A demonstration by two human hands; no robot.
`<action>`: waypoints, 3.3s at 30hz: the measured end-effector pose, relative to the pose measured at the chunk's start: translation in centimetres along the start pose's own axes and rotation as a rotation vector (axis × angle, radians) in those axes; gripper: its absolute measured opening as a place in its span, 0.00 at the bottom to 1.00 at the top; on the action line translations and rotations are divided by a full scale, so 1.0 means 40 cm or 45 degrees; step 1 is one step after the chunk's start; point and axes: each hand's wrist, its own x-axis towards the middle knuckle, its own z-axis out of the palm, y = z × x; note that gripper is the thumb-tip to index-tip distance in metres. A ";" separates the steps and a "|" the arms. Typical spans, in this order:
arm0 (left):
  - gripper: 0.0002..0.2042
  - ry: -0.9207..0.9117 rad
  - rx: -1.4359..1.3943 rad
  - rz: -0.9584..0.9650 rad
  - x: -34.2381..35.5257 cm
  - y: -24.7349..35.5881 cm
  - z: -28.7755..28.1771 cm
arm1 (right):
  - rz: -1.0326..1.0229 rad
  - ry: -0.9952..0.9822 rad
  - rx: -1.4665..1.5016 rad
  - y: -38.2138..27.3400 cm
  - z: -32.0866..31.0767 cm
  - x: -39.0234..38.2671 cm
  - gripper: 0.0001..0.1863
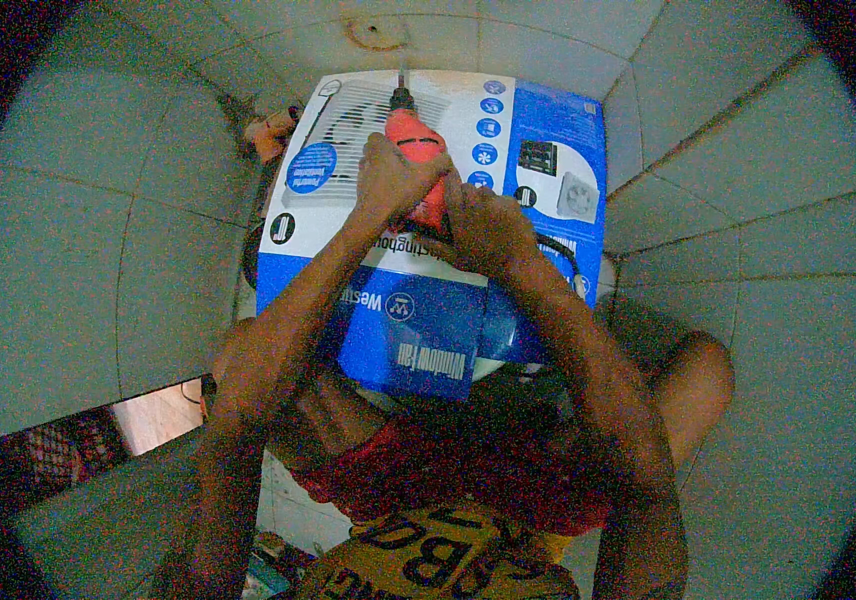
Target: The person drills into a tiled wall using an electric drill.
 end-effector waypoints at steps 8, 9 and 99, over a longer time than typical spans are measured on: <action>0.46 -0.028 -0.022 0.007 0.009 -0.012 -0.006 | 0.052 -0.104 0.014 -0.020 -0.017 0.003 0.52; 0.46 -0.024 -0.021 0.021 0.009 -0.012 -0.006 | 0.052 -0.090 0.023 -0.023 -0.018 0.003 0.51; 0.53 -0.188 0.076 0.041 0.027 -0.018 -0.038 | 0.205 -0.154 0.083 -0.046 0.002 0.009 0.54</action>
